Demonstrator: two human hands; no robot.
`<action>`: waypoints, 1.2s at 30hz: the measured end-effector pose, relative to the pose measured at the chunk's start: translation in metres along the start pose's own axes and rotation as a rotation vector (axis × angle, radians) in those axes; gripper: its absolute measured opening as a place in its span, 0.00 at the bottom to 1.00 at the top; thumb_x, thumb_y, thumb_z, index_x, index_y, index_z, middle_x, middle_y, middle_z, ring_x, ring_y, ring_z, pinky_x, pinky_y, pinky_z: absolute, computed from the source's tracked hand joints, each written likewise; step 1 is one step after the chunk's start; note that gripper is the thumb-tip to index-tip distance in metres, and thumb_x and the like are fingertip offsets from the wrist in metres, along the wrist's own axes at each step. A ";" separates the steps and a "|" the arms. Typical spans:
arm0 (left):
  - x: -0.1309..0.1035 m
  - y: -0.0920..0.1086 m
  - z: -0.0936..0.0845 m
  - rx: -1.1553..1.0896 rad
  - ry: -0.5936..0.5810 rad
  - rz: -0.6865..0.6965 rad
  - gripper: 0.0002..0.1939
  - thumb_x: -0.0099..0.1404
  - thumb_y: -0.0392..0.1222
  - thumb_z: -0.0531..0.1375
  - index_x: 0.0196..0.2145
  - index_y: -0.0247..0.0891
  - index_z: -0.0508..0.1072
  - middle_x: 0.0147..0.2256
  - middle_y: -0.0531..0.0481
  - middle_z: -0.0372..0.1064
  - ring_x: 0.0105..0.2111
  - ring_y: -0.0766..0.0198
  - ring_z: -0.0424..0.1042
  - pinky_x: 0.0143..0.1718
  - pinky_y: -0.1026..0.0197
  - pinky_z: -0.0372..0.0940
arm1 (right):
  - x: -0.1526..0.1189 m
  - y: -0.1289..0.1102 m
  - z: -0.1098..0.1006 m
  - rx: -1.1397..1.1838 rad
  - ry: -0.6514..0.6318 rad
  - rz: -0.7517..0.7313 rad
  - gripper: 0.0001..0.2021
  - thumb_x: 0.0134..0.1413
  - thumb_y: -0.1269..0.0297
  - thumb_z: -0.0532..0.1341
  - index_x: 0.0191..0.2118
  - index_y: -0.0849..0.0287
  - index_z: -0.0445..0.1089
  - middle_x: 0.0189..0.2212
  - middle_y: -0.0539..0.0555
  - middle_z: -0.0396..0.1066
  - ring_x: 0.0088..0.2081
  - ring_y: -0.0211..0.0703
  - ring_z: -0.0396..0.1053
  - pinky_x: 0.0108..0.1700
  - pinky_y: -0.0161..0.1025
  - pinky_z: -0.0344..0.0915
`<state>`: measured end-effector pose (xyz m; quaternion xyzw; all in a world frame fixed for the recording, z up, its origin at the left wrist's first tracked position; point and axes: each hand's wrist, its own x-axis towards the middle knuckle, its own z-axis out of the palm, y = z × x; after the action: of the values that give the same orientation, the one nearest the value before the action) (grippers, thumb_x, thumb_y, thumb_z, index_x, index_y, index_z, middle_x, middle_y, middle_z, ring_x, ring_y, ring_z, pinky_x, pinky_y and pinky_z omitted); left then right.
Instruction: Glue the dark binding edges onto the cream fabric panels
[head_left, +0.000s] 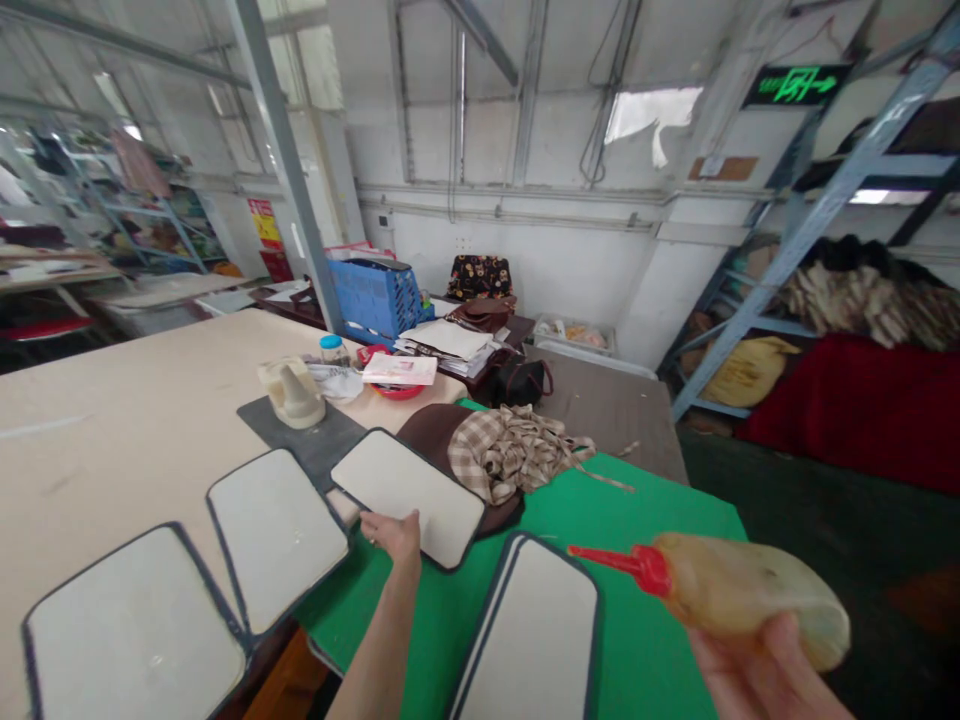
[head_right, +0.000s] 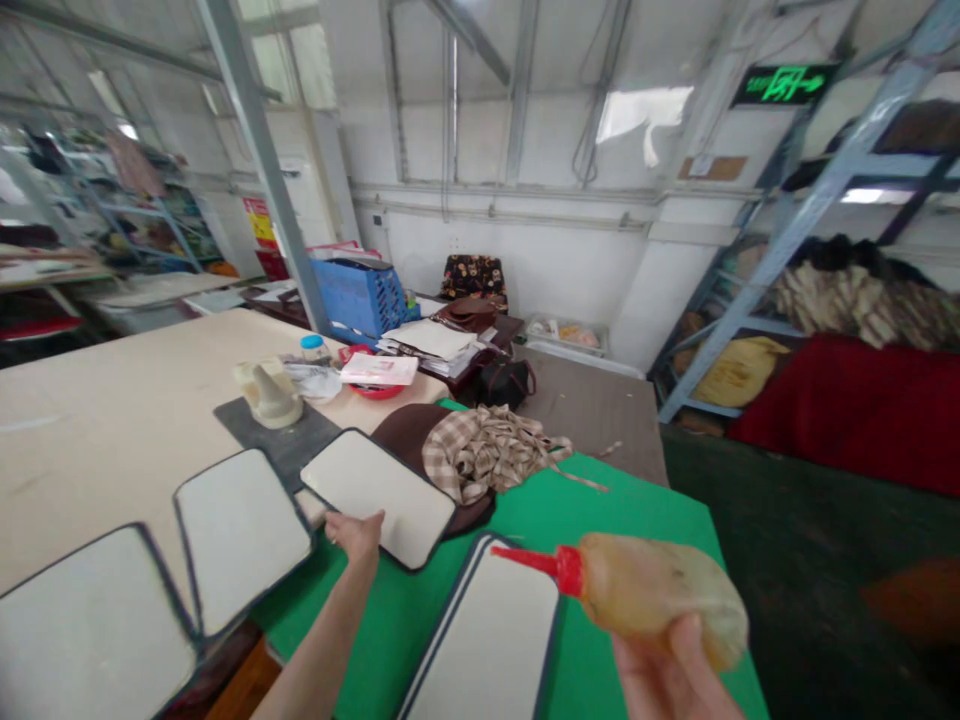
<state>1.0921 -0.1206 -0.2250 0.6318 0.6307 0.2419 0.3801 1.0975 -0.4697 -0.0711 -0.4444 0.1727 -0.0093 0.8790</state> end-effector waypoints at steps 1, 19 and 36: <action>-0.009 0.000 0.000 0.021 -0.019 0.037 0.45 0.58 0.40 0.62 0.63 0.23 0.41 0.62 0.20 0.39 0.63 0.37 0.43 0.56 0.41 0.52 | -0.005 -0.004 0.005 0.039 0.057 0.072 0.13 0.51 0.54 0.64 0.42 0.49 0.74 0.40 0.46 0.77 0.36 0.41 0.75 0.32 0.32 0.76; -0.189 -0.039 0.009 0.435 -0.472 0.456 0.33 0.44 0.31 0.67 0.50 0.28 0.66 0.53 0.28 0.63 0.54 0.36 0.60 0.49 0.45 0.57 | -0.011 -0.045 -0.031 0.197 -0.047 0.111 0.22 0.27 0.52 0.75 0.36 0.47 0.76 0.38 0.48 0.78 0.37 0.46 0.76 0.35 0.33 0.75; -0.195 0.085 -0.211 0.157 -0.865 0.987 0.10 0.56 0.44 0.61 0.33 0.46 0.81 0.30 0.46 0.76 0.34 0.52 0.71 0.38 0.60 0.60 | 0.005 -0.103 0.026 0.005 -0.597 -0.056 0.28 0.19 0.50 0.74 0.35 0.52 0.75 0.35 0.56 0.78 0.46 0.61 0.71 0.53 0.57 0.62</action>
<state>0.9618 -0.2673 0.0008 0.9128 0.0733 0.0654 0.3964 1.1241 -0.5122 0.0225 -0.4301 -0.1057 0.0970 0.8913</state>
